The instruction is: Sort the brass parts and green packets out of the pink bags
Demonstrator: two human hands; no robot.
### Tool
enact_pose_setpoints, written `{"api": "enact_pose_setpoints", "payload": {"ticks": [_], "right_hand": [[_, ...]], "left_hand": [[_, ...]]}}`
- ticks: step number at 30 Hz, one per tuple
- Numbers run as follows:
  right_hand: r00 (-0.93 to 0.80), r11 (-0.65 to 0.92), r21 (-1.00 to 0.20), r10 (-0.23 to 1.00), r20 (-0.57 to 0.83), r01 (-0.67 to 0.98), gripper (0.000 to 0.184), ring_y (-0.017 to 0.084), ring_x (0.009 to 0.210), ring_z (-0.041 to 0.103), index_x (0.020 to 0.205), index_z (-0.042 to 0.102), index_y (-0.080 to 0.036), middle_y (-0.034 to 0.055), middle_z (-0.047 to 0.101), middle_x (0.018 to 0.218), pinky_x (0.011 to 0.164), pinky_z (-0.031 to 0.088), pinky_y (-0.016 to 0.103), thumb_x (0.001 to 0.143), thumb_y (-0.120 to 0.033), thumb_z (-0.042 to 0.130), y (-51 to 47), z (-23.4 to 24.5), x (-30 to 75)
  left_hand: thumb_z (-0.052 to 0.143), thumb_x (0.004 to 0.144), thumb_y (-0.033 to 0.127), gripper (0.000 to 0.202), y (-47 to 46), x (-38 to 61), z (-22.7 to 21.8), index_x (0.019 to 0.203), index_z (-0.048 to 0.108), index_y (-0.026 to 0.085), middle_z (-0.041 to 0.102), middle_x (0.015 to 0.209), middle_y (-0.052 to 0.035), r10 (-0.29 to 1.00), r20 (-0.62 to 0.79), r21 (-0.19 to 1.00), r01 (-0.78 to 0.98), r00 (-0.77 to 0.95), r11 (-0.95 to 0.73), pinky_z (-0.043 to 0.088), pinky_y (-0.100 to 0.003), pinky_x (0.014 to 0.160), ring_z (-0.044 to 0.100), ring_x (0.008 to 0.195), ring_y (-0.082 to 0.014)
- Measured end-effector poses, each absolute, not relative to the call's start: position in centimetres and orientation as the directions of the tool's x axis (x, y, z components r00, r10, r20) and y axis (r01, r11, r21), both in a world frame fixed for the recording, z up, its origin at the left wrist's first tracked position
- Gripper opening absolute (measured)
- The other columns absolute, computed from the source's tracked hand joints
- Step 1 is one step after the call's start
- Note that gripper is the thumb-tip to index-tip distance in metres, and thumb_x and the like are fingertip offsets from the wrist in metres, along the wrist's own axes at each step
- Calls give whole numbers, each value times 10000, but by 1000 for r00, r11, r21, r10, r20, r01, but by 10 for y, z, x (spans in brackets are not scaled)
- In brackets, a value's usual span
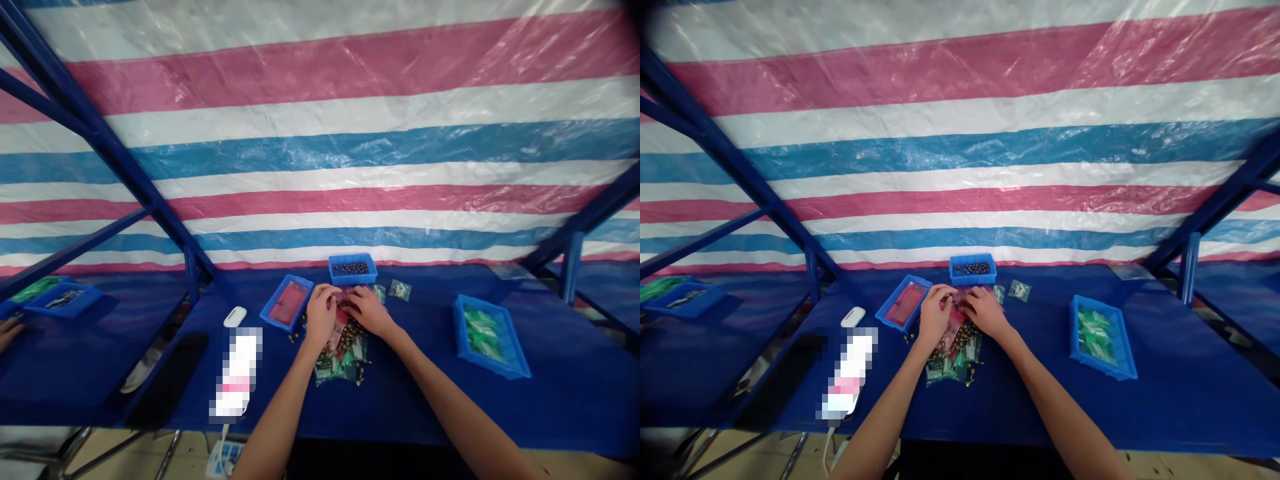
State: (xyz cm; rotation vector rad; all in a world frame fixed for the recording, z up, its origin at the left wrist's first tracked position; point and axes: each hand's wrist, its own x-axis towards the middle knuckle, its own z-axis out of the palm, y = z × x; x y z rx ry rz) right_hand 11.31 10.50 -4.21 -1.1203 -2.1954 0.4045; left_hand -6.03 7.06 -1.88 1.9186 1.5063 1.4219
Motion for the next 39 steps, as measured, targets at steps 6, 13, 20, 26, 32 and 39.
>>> {"api": "enact_pose_setpoints", "payload": {"ticks": [6, 13, 20, 26, 32, 39], "right_hand": [[-467, 605, -523, 796, 386, 600, 58, 222, 912, 608, 852, 666, -186, 74, 660, 931, 839, 490, 365, 890, -159, 631, 103, -41, 107], [-305, 572, -596, 815, 493, 564, 146, 214, 979, 616, 1033, 672, -227, 59, 689, 1008, 882, 502, 354, 941, -230, 558, 116, -19, 118], [-189, 574, -604, 792, 580, 552, 382, 228, 1051, 602, 1349, 530, -228, 109, 595, 1232, 958, 493, 393, 973, -234, 463, 131, -10, 114], [-534, 642, -498, 764, 361, 583, 199, 243, 1051, 561, 1064, 690, -220, 89, 631, 1058, 961, 458, 405, 955, -205, 524, 105, -36, 102], [-552, 611, -570, 778, 302, 549, 113, 219, 907, 626, 892, 699, -176, 71, 662, 907, 838, 501, 354, 877, -122, 601, 101, -37, 98], [-389, 528, -709, 843, 372, 467, 252, 191, 945, 685, 1133, 669, -226, 59, 721, 1058, 860, 553, 345, 935, -243, 515, 120, -19, 114]], "left_hand": [[518, 890, 75, 257, 72, -62, -23, 997, 691, 232, 607, 1055, -45, 879, 471, 766, 532, -82, -360, 539, -301, 856, 629, 948, -162], [534, 852, 24, 278, 73, -61, -25, 968, 691, 220, 599, 1038, -40, 891, 447, 786, 508, -74, -352, 543, -299, 860, 637, 924, -152], [527, 843, 10, 287, 73, -61, -24, 954, 692, 217, 617, 1023, -39, 886, 458, 778, 517, -77, -357, 527, -313, 902, 636, 939, -154], [520, 888, 80, 229, 74, -63, -24, 955, 691, 216, 656, 1001, -49, 875, 466, 771, 545, -129, -330, 509, -348, 928, 634, 962, -179], [535, 889, 110, 197, 75, -65, -30, 937, 694, 216, 684, 975, -43, 885, 445, 775, 555, -140, -302, 528, -320, 836, 648, 899, -173], [528, 805, 7, 313, 74, -61, -26, 942, 708, 222, 697, 967, -26, 900, 431, 780, 529, -67, -334, 518, -316, 870, 655, 909, -162]]}}
